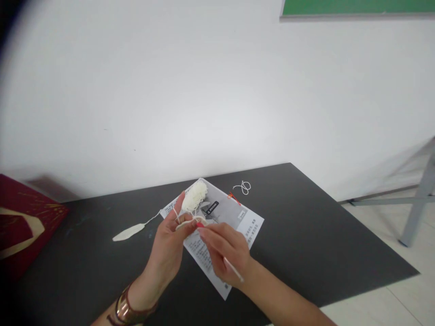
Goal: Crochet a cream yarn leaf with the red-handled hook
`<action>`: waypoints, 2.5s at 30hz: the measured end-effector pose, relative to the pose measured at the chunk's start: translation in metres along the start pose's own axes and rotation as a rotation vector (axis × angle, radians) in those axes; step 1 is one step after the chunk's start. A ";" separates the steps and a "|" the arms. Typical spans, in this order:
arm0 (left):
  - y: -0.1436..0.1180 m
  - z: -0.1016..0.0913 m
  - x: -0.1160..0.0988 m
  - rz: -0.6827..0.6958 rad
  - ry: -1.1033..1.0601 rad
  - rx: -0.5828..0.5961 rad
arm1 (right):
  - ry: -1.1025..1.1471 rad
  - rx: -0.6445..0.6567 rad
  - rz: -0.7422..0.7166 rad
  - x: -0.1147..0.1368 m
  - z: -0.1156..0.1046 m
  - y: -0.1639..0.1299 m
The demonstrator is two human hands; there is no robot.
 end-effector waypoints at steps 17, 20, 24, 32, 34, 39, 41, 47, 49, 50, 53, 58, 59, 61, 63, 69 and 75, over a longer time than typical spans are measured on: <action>0.006 0.007 -0.019 -0.215 0.141 0.322 | 0.661 -0.089 0.442 -0.054 0.001 -0.003; 0.006 0.005 -0.019 -0.212 0.171 0.328 | 0.688 -0.103 0.465 -0.059 -0.002 -0.004; 0.005 0.002 -0.020 -0.221 0.195 0.339 | 0.721 -0.110 0.480 -0.062 -0.005 -0.003; -0.001 0.007 -0.021 -0.272 0.214 0.426 | 0.759 -0.055 0.467 -0.062 -0.005 -0.001; -0.001 0.006 -0.020 -0.298 0.218 0.442 | 0.754 -0.038 0.453 -0.061 -0.006 0.000; -0.003 0.006 -0.013 -0.370 0.212 0.495 | 0.777 -0.004 0.446 -0.060 -0.008 0.004; -0.004 0.007 -0.011 -0.385 0.217 0.508 | 0.806 -0.005 0.470 -0.061 -0.008 0.005; -0.002 0.006 -0.023 -0.223 0.451 0.469 | 1.052 -0.079 0.919 -0.088 0.018 -0.015; 0.002 0.007 -0.035 -0.055 0.575 0.403 | 1.137 -0.115 1.114 -0.097 0.032 -0.029; 0.003 0.008 -0.041 0.032 0.619 0.364 | 1.167 -0.133 1.190 -0.100 0.038 -0.036; 0.003 0.011 -0.047 0.204 0.659 0.259 | 1.210 -0.159 1.301 -0.104 0.048 -0.047; 0.004 0.007 -0.030 0.212 0.583 0.169 | 1.167 -0.211 1.294 -0.104 0.048 -0.048; 0.005 0.005 -0.027 0.201 0.563 0.150 | 1.137 -0.216 1.267 -0.103 0.046 -0.046; 0.006 -0.001 -0.021 0.162 0.509 0.102 | 1.043 -0.224 1.179 -0.101 0.038 -0.040; 0.007 -0.005 -0.016 0.127 0.454 0.053 | 0.894 -0.235 1.044 -0.097 0.027 -0.034; 0.006 -0.003 0.001 -0.025 0.203 0.045 | 0.184 -0.065 0.324 -0.039 0.001 -0.007; 0.003 0.006 0.007 -0.289 -0.006 0.162 | 0.035 0.031 -0.019 -0.008 0.001 0.000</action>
Point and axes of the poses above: each hand's wrist, its own y-axis towards the middle knuckle, its own z-axis out of the palm, x = y × z, the point moved 10 cm from there along y, towards the middle knuckle, and after that the axes turned 5 degrees about -y, right-handed, at the moved point
